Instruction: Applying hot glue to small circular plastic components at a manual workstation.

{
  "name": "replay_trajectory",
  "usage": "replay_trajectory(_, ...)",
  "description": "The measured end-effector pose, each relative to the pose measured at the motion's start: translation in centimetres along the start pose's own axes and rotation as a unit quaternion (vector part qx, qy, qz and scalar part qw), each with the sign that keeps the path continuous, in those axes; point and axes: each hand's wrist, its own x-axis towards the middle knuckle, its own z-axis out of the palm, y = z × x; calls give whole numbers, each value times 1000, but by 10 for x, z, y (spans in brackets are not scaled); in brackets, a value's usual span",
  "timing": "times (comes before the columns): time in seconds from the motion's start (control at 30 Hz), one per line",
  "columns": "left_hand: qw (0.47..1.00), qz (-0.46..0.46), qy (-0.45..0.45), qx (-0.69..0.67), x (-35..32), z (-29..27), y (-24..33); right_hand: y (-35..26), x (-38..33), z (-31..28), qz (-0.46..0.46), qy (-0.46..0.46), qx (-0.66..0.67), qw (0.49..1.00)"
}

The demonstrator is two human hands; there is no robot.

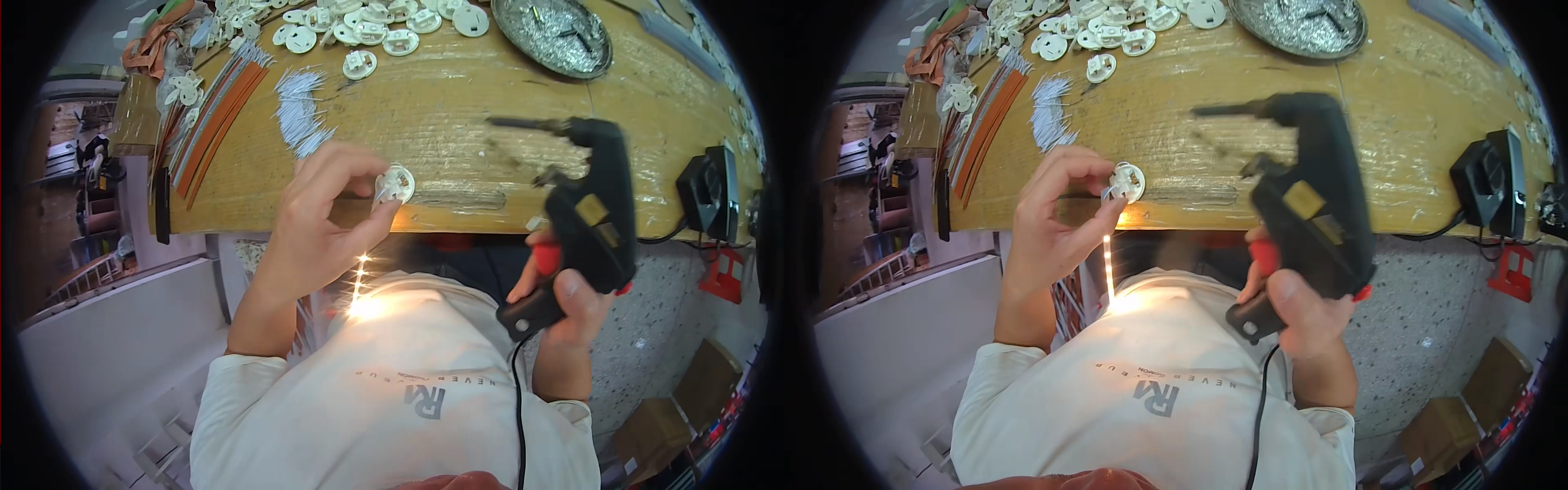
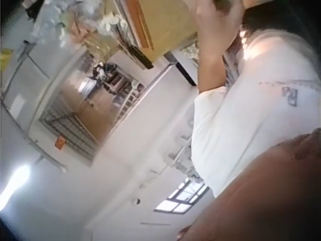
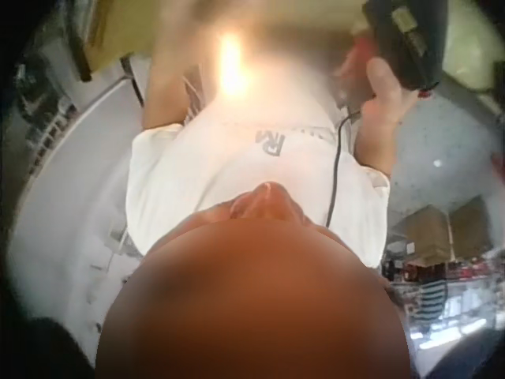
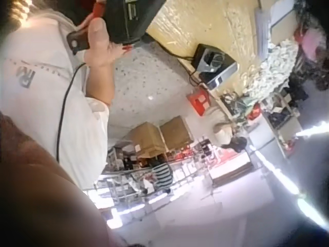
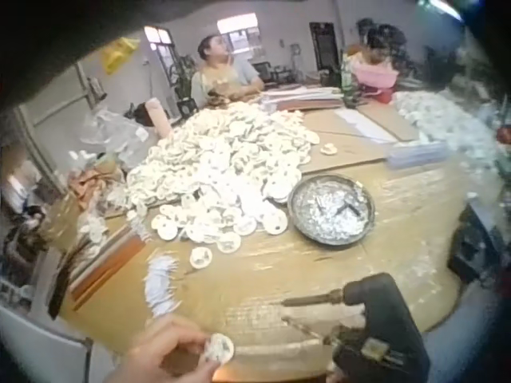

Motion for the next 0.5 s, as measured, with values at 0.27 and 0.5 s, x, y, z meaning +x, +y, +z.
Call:
replay_trajectory(0.27,997,17,-2,81,-21,-8,-7,-38,86,-14,-239,116,-187,946)
replay_trajectory(0.5,999,30,26,18,-26,-5,-16,-30,107,1,-229,154,-201,940)
